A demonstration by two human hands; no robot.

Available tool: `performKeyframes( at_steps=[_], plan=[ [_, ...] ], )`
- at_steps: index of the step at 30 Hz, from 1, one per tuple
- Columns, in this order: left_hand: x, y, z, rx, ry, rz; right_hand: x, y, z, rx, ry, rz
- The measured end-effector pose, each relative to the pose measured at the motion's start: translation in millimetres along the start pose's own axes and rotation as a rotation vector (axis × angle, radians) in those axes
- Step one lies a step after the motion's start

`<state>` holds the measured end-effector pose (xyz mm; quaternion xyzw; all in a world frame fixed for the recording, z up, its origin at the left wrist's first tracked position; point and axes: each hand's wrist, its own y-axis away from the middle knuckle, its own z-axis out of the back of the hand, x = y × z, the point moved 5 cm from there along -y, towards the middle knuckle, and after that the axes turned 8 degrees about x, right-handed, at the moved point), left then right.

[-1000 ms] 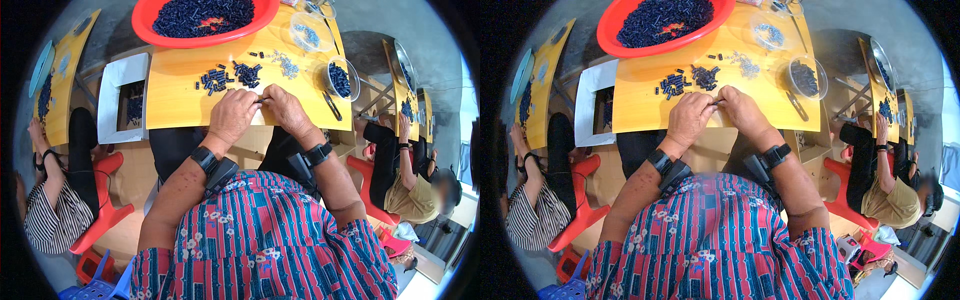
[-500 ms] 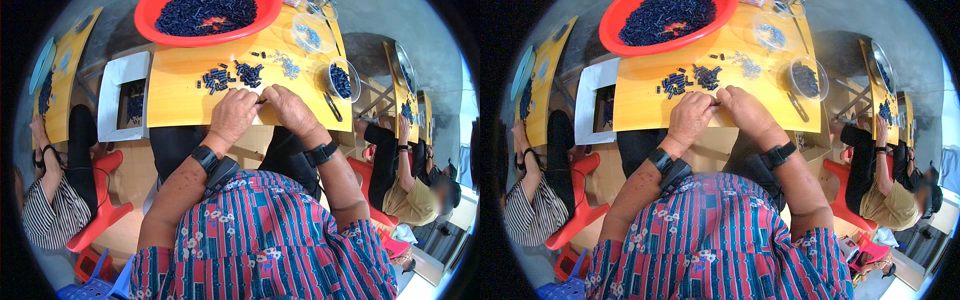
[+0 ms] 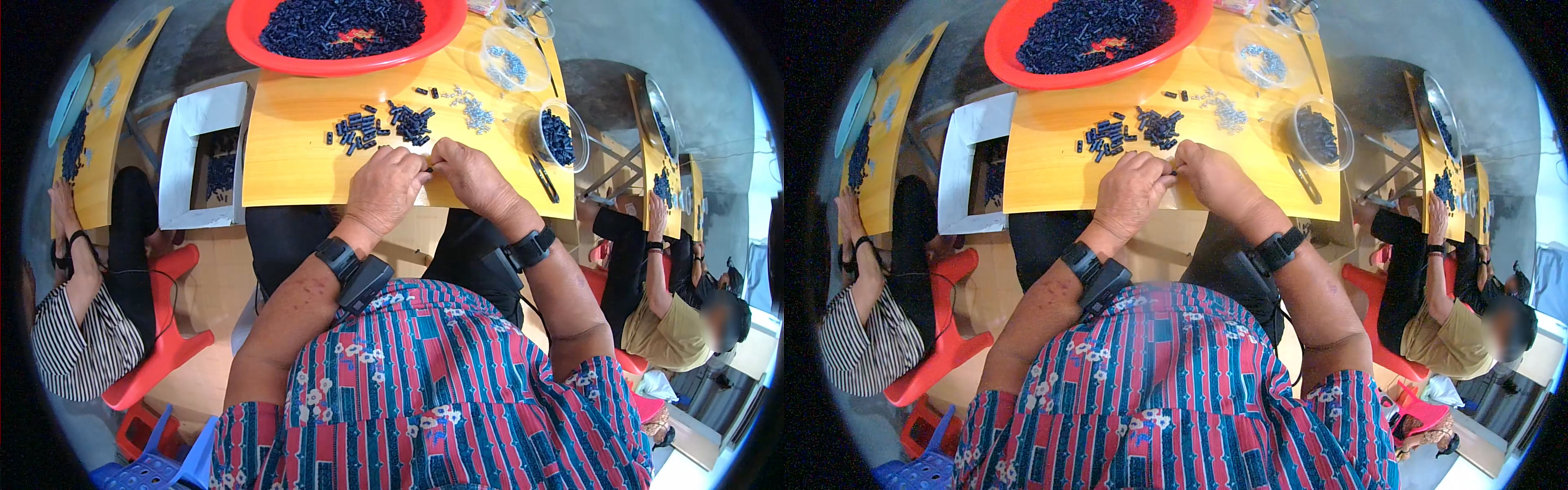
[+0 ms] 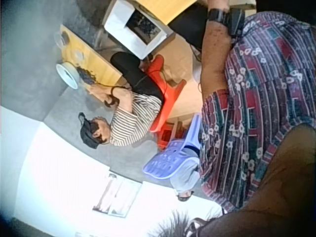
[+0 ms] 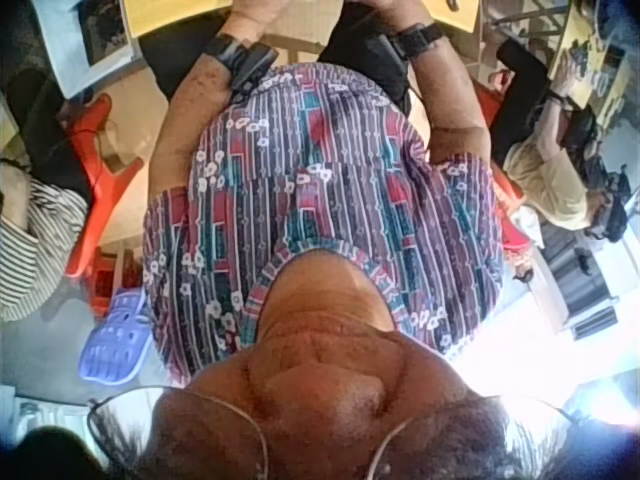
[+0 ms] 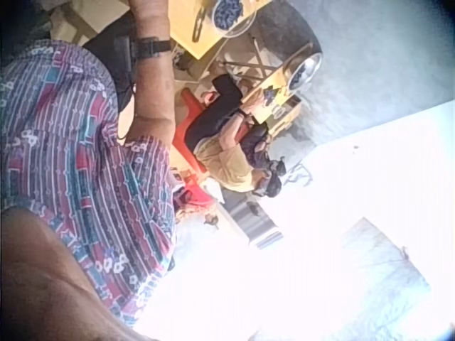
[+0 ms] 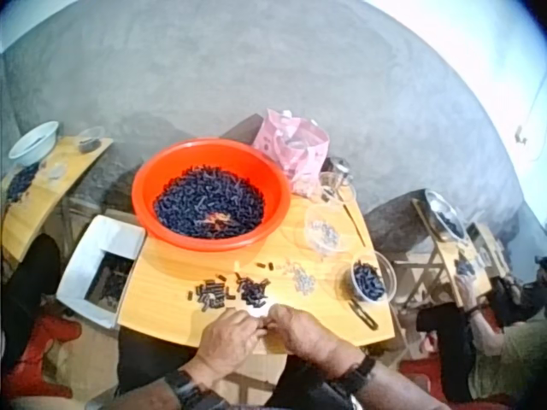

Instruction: Manually attaching small blue plastic caps to components at a workbench.

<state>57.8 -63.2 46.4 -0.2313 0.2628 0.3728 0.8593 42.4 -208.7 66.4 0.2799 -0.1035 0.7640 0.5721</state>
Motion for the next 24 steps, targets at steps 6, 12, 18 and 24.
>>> performKeyframes(
  at_steps=[6,12,18,24],
  plan=[
    [1.2,0.7,0.6,-0.02,0.042,-0.007,-1.6,2.0,-2.9,-0.1,-0.355,-0.076],
    [1.5,0.1,0.7,-0.056,0.126,0.008,-18.4,11.9,-29.7,-0.229,-0.925,-0.244],
    [4.4,-0.3,0.1,-0.082,0.152,0.007,-20.6,13.8,-38.1,-0.337,-1.016,-0.228],
    [2.9,-0.5,0.3,-0.06,0.123,0.004,-20.5,13.5,-33.9,-0.299,-0.964,-0.179]
  ],
)
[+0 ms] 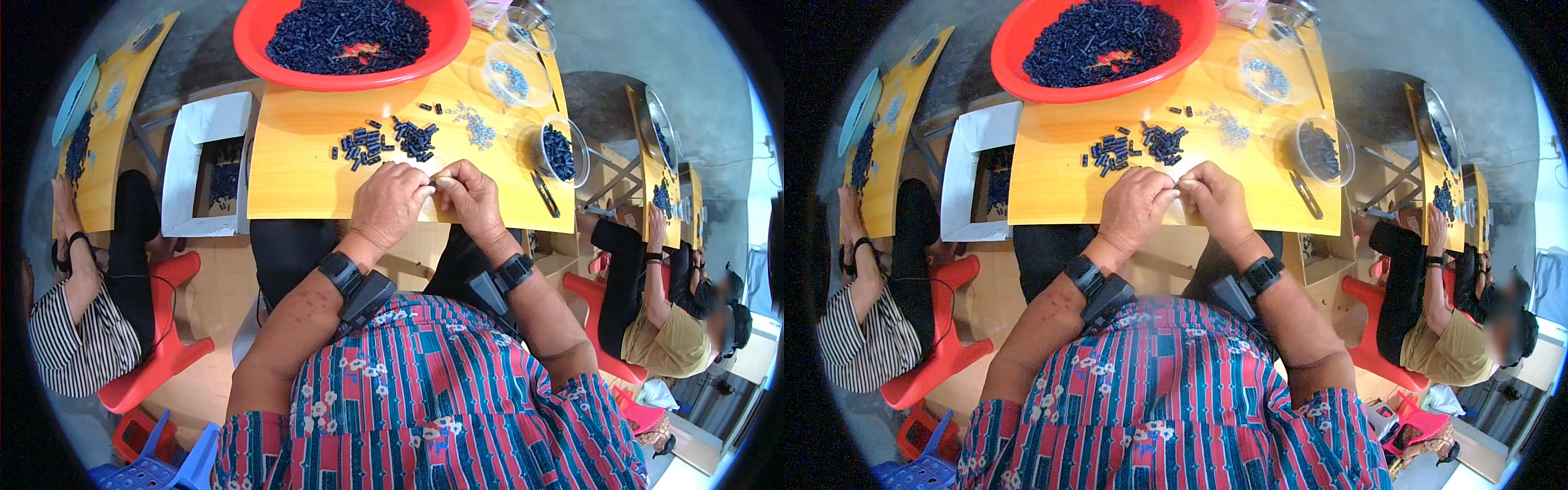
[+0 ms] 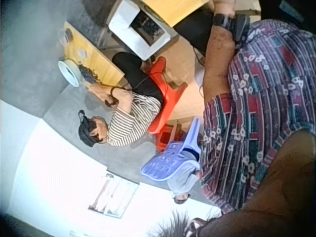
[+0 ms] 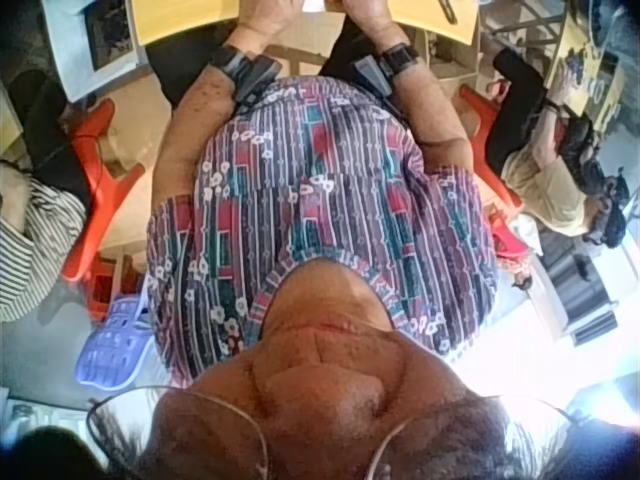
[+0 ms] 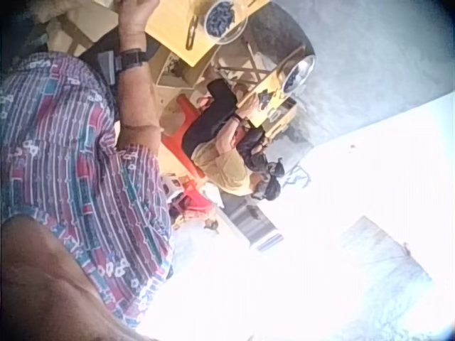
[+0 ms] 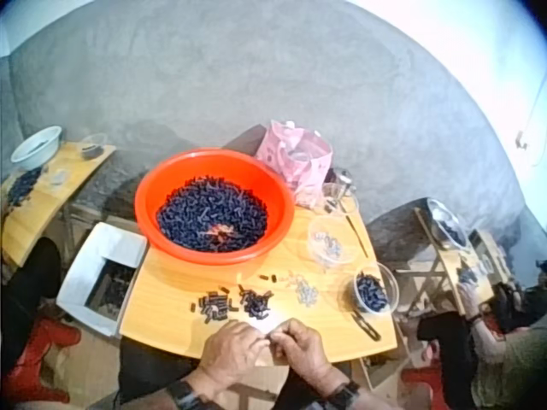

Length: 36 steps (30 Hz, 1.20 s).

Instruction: Manually attaching small blue plastic caps to components at a workbench.

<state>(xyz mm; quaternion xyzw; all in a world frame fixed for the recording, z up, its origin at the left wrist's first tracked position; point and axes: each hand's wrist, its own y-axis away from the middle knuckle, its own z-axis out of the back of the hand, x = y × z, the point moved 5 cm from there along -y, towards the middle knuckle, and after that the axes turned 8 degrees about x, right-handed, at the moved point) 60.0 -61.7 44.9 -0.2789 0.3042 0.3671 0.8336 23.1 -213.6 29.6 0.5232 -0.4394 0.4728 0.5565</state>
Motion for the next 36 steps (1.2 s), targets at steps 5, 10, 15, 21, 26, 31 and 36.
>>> performKeyframes(
  at_steps=[5,10,15,21,26,31,36],
  plan=[
    [-1.4,-0.5,0.3,0.065,-0.025,0.034,17.5,-2.8,2.9,0.076,0.45,0.183],
    [-0.4,0.1,0.4,0.074,-0.049,0.033,40.8,-8.9,0.0,0.183,0.724,0.382],
    [-0.8,0.5,1.9,0.003,0.026,-0.017,12.2,-3.2,0.5,0.143,0.463,0.232],
    [1.4,0.5,1.5,0.0,0.037,-0.018,2.9,5.5,-2.0,0.022,0.233,0.197],
    [2.3,-0.5,1.2,0.01,0.073,0.008,3.9,5.4,2.8,0.087,0.098,0.209],
    [6.1,-0.6,-0.5,0.006,0.089,0.016,4.6,8.0,1.0,0.075,0.103,0.243],
    [4.2,-0.6,0.1,-0.013,0.053,-0.006,4.3,11.0,1.9,-0.008,0.229,0.259]
  ],
)
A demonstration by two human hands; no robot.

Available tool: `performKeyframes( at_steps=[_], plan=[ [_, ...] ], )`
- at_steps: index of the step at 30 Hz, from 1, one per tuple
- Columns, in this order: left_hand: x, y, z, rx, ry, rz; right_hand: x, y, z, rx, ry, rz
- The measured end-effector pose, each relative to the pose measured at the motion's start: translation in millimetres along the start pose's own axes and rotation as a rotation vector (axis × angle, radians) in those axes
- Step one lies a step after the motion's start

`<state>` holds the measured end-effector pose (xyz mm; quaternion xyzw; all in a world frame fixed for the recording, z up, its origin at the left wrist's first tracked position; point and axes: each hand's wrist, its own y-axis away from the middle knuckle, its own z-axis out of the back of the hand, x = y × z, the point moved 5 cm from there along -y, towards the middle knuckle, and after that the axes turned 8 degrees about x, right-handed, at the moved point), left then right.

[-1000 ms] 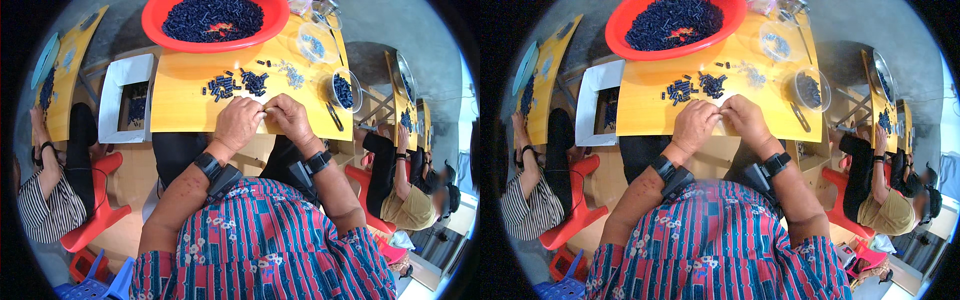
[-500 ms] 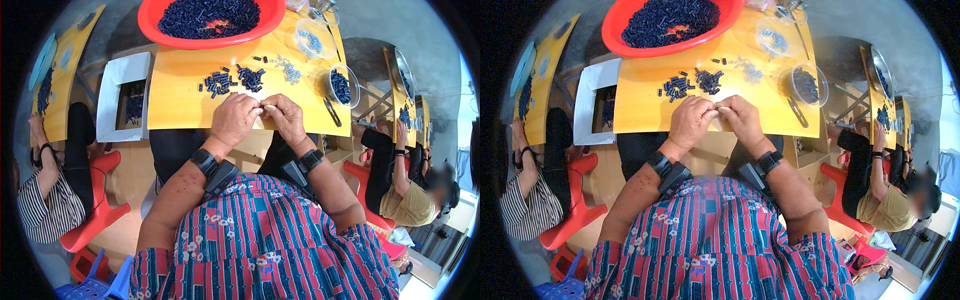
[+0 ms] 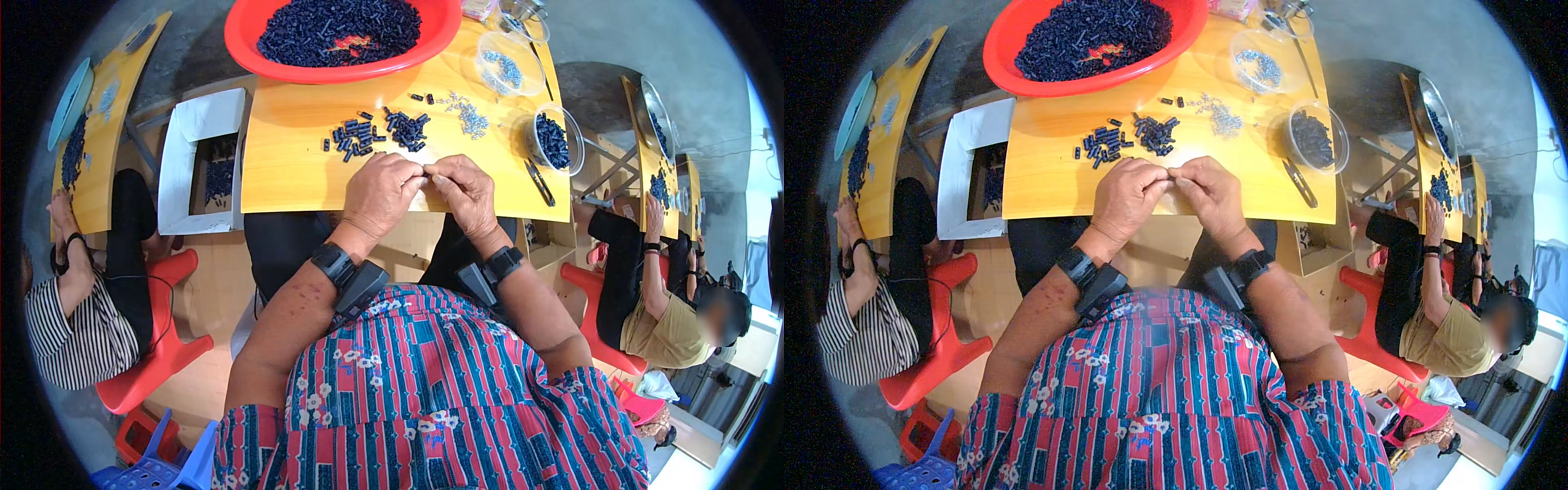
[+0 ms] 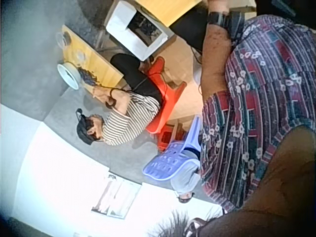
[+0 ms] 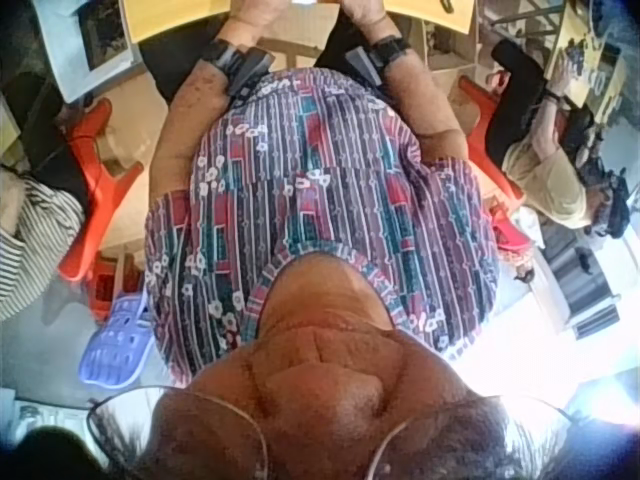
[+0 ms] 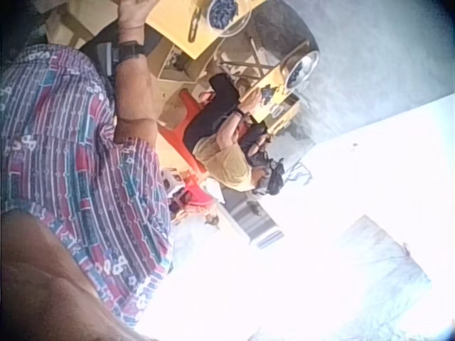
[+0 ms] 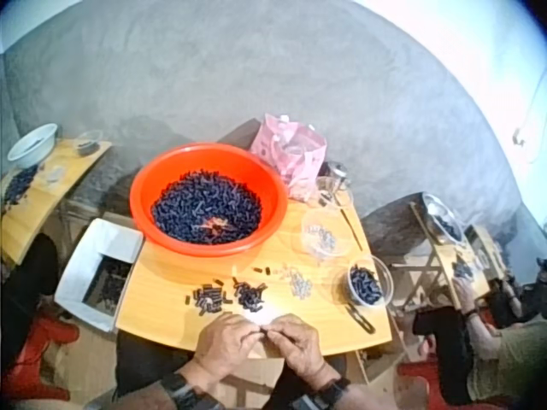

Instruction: Manually attaching small blue plastic caps to components at a workbench.

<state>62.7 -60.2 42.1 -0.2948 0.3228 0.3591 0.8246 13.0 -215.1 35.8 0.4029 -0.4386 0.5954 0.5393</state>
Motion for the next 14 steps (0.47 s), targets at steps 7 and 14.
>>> performKeyframes(
  at_steps=[7,14],
  plan=[
    [-5.6,-0.5,0.6,0.005,-0.023,-0.006,1.9,9.1,0.0,-0.077,0.106,-0.018],
    [-6.2,1.7,-1.3,0.08,-0.047,-0.038,-16.7,14.8,5.3,-0.019,0.015,-0.295]
  ],
)
